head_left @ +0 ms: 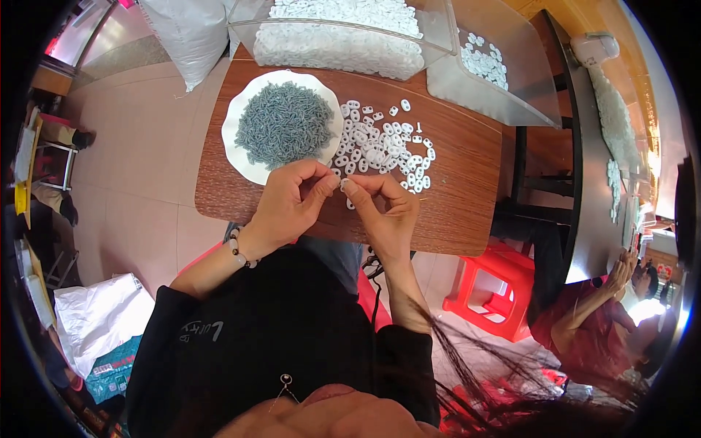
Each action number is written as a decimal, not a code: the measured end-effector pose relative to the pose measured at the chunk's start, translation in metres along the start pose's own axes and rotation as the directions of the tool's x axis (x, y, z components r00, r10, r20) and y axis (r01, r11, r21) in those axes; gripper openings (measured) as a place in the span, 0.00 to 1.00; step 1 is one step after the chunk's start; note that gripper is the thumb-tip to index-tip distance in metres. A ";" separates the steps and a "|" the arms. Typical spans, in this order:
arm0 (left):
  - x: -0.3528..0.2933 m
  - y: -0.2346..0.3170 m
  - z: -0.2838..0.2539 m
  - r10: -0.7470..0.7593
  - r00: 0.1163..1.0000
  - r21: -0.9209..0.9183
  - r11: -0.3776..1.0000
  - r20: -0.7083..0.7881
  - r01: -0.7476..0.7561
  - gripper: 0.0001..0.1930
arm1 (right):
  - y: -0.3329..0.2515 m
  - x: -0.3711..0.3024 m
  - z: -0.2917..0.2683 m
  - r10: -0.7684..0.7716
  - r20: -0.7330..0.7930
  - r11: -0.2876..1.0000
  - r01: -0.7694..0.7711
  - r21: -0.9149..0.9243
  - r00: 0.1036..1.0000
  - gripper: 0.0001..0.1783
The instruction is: Manually assembling small white plastic components by inserting small grey pieces into them.
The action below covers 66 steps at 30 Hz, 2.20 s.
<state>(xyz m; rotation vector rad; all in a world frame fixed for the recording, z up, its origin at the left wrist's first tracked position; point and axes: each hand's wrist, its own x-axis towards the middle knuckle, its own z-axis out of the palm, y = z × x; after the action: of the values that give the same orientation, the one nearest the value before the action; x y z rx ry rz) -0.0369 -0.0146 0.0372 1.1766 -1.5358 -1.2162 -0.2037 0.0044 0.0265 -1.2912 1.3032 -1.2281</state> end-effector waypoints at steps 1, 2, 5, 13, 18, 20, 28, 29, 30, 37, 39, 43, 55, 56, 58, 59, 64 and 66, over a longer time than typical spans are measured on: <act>0.000 0.000 0.000 -0.034 0.999 -0.027 0.999 0.006 0.034 0.07 | -0.001 0.000 0.000 0.001 0.001 1.000 -0.001 0.000 1.000 0.05; 0.000 0.000 0.000 -0.068 0.998 -0.054 0.996 0.013 0.068 0.07 | -0.003 0.000 0.000 0.024 -0.014 1.000 -0.023 0.021 1.000 0.05; 0.000 0.001 -0.002 -0.073 0.997 -0.067 0.995 0.027 0.074 0.07 | -0.004 0.000 -0.002 0.021 -0.016 1.000 -0.021 0.004 1.000 0.05; -0.001 0.000 -0.002 -0.065 0.998 -0.072 0.995 0.021 0.067 0.08 | -0.001 0.000 0.001 -0.009 0.011 0.999 0.009 -0.033 1.000 0.05; -0.001 -0.001 -0.002 -0.091 0.995 -0.082 0.992 0.026 0.093 0.08 | -0.001 -0.001 0.002 0.008 -0.001 1.000 -0.008 -0.013 1.000 0.05; -0.001 -0.001 -0.002 -0.149 0.988 -0.093 0.984 0.031 0.151 0.08 | 0.000 -0.001 0.001 0.017 -0.005 1.000 -0.017 0.008 1.000 0.05; -0.003 -0.004 0.001 -0.123 0.992 -0.121 0.985 0.016 0.124 0.07 | -0.002 -0.003 0.004 0.040 -0.002 0.999 -0.040 0.017 0.999 0.05; -0.003 -0.003 0.001 -0.114 0.993 -0.108 0.988 0.008 0.115 0.07 | -0.003 -0.003 0.004 0.024 -0.002 1.000 -0.024 -0.006 1.000 0.05; -0.004 -0.003 0.001 -0.115 0.993 -0.107 0.988 0.009 0.115 0.07 | -0.003 -0.003 0.005 0.007 -0.002 1.000 -0.007 -0.027 1.000 0.05; -0.006 -0.005 0.005 -0.103 0.994 -0.079 0.992 -0.035 0.100 0.06 | 0.001 -0.005 0.006 0.023 0.010 0.999 -0.022 -0.025 1.000 0.06; -0.007 -0.006 0.005 -0.088 0.995 -0.069 0.994 -0.046 0.084 0.05 | 0.001 -0.007 0.009 0.021 -0.014 1.000 -0.021 0.004 1.000 0.06; -0.008 -0.010 0.008 -0.123 0.992 -0.077 0.990 -0.026 0.121 0.05 | 0.001 -0.008 0.008 0.073 -0.012 0.996 -0.072 0.054 0.997 0.06; -0.007 -0.015 0.007 -0.207 0.970 -0.246 0.941 0.124 0.232 0.15 | 0.007 -0.011 -0.002 0.215 0.000 0.944 -0.207 0.258 0.977 0.06; -0.007 -0.015 0.007 -0.223 0.966 -0.254 0.934 0.132 0.250 0.16 | 0.005 -0.010 -0.002 0.223 -0.009 0.939 -0.213 0.271 0.975 0.06; -0.008 -0.016 0.006 -0.233 0.964 -0.280 0.924 0.132 0.262 0.16 | 0.006 -0.011 -0.002 0.233 -0.019 0.933 -0.218 0.285 0.972 0.06; -0.009 -0.016 0.006 -0.242 0.962 -0.306 0.913 0.129 0.271 0.17 | 0.008 -0.011 -0.003 0.223 -0.024 0.939 -0.209 0.273 0.974 0.06; -0.013 -0.014 0.008 -0.230 0.967 -0.328 0.910 0.113 0.255 0.13 | 0.007 -0.013 -0.002 0.222 -0.025 0.933 -0.205 0.297 0.975 0.06; -0.014 -0.013 0.010 -0.223 0.969 -0.338 0.909 0.106 0.246 0.12 | 0.008 -0.014 -0.003 0.203 -0.017 0.939 -0.190 0.286 0.979 0.06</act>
<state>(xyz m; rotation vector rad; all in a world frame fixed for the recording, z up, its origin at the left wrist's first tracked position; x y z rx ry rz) -0.0410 -0.0006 0.0222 1.1115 -1.1796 -1.6263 -0.2067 0.0186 0.0181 -0.9106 1.2061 -1.2555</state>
